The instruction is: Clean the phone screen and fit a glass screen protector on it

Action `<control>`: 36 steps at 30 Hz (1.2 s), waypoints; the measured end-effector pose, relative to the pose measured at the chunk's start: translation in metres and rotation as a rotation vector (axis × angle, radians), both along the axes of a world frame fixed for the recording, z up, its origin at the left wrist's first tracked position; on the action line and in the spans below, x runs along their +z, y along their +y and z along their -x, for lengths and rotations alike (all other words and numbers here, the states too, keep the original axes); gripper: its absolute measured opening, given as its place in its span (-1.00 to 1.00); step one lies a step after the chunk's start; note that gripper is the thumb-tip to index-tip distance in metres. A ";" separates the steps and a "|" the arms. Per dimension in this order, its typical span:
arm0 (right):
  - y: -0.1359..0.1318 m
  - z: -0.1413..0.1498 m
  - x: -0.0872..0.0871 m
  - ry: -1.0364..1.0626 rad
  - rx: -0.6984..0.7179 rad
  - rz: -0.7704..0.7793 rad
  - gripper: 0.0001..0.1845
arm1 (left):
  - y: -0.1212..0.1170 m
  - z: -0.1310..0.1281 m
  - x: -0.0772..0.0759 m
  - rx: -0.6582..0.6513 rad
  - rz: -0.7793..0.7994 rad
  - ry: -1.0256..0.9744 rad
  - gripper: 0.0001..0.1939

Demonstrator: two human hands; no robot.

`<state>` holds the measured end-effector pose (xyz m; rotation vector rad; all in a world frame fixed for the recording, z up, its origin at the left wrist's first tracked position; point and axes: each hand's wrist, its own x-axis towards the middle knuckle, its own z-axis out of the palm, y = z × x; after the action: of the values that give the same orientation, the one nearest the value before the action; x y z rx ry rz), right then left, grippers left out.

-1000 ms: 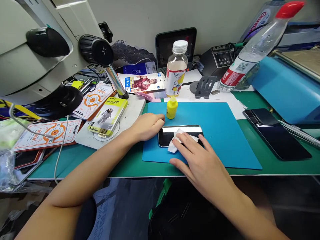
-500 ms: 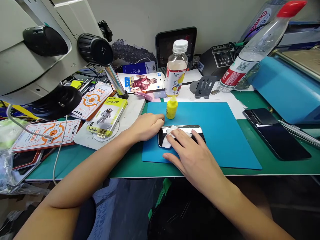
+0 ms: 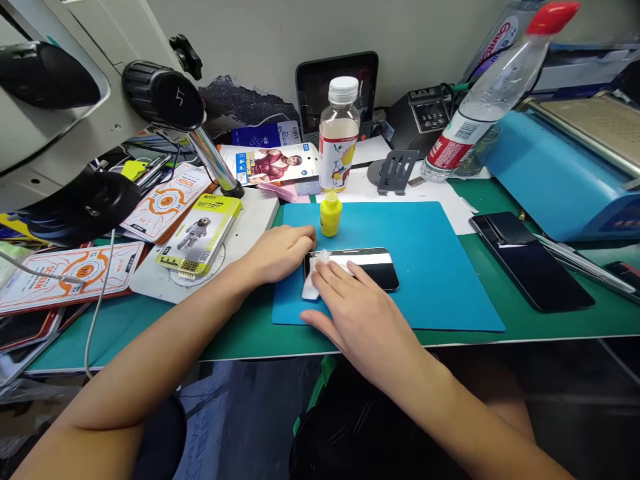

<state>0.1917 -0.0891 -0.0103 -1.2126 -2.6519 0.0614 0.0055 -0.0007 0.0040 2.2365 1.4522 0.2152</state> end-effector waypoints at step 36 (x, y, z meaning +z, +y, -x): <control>0.008 0.005 -0.011 -0.013 -0.218 0.000 -0.01 | -0.005 -0.003 0.001 -0.026 -0.026 0.140 -0.67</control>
<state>0.1862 -0.0814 -0.0213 -1.4973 -2.5125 0.0180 0.0087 -0.0058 0.0050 2.3301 1.4981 0.0710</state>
